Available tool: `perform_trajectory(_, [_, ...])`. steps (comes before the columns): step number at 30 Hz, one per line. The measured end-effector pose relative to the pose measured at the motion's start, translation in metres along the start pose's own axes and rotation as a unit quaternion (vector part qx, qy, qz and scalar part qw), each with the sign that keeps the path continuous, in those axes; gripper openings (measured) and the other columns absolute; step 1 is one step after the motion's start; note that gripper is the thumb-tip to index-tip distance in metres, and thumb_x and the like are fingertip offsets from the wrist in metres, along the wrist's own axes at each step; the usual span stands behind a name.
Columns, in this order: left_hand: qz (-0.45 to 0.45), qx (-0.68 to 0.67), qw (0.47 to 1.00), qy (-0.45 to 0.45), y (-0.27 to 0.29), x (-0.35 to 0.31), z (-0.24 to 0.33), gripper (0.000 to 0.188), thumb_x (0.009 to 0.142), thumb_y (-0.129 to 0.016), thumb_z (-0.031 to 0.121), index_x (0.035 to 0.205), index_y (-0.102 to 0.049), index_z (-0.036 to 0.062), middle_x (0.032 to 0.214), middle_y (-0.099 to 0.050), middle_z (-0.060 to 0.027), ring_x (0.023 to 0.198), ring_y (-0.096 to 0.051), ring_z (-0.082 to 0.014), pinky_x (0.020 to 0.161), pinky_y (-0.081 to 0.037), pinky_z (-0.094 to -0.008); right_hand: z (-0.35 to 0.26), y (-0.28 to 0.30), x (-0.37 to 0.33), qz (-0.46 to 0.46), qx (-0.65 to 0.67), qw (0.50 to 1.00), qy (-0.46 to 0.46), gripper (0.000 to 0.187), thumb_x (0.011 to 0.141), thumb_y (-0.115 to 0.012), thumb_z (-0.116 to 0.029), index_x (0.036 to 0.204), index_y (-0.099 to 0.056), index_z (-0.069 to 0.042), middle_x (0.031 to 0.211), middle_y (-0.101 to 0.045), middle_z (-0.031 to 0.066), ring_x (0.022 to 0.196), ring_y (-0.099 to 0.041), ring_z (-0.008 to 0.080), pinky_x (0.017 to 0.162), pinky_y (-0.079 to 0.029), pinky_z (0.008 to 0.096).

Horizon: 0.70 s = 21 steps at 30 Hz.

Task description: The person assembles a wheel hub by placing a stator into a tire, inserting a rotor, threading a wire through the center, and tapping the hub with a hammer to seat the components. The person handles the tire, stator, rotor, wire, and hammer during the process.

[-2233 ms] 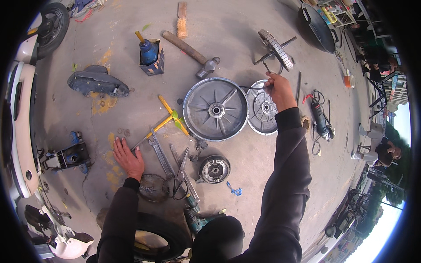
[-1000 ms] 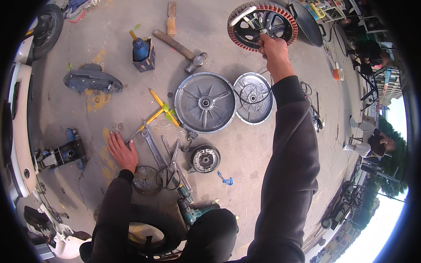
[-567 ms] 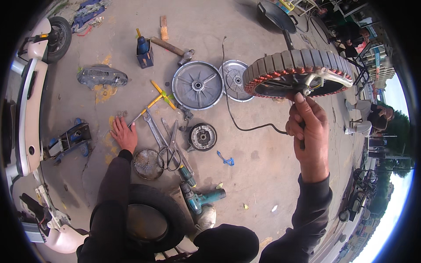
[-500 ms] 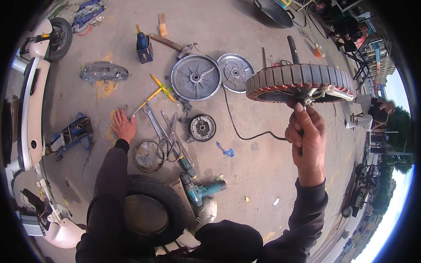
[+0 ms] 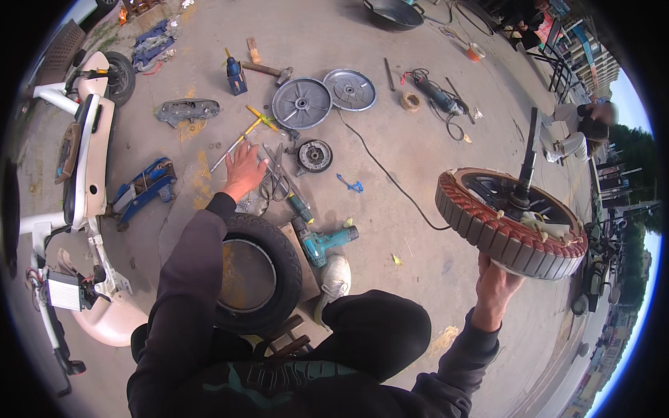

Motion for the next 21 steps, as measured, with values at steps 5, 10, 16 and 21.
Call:
perform_trajectory(5, [0.044,-0.104,0.983,-0.147,0.046,-0.069,0.077,0.058,0.103,-0.056,0.042,0.145,-0.050,0.0015,0.154,-0.046,-0.0214,0.147,-0.039,-0.0369,0.119,-0.025,-0.0639,-0.120,0.008,-0.003,-0.072,-0.114,0.989,0.061,0.015,0.101,-0.067,-0.007,0.112,-0.067,0.003,0.073,-0.058,0.0011,0.046,-0.038,0.0012,0.039,-0.023,0.0182])
perform_trajectory(10, [0.045,-0.440,0.850,-0.286,0.142,-0.133,0.123,0.061,0.107,-0.053,0.045,0.146,-0.050,-0.0022,0.146,-0.053,-0.0208,0.142,-0.047,-0.0339,0.118,-0.034,-0.0416,-0.168,-0.061,-0.002,-0.180,-0.141,0.969,0.089,0.017,0.100,-0.070,-0.010,0.102,-0.064,0.007,0.080,-0.055,-0.0029,0.072,-0.043,0.0050,0.060,-0.035,0.0251])
perform_trajectory(16, [0.052,-0.543,0.788,-0.286,0.259,-0.220,0.118,0.073,0.109,-0.036,0.059,0.152,-0.046,0.0014,0.155,-0.049,-0.0155,0.148,-0.041,-0.0288,0.124,-0.025,-0.0473,-0.118,-0.115,-0.063,-0.156,-0.112,0.967,0.168,0.016,0.095,-0.073,-0.007,0.100,-0.064,0.004,0.064,-0.059,0.0096,0.058,-0.050,0.0103,0.055,-0.043,0.0310])
perform_trajectory(21, [0.027,-0.505,0.827,-0.247,0.308,-0.243,0.102,0.077,0.110,-0.030,0.059,0.155,-0.041,-0.0024,0.157,-0.048,-0.0194,0.149,-0.042,-0.0303,0.126,-0.025,-0.0483,-0.087,-0.129,-0.113,-0.243,-0.175,0.879,0.372,0.045,0.077,-0.067,0.009,0.121,-0.064,0.001,0.113,-0.068,0.0228,0.096,-0.069,0.0446,0.079,-0.057,0.0456])
Point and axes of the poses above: each hand's wrist, its own x-axis towards the middle knuckle, its own y-axis out of the back of the hand, z = x × y, the point moved 1 cm from there along x, towards the middle knuckle
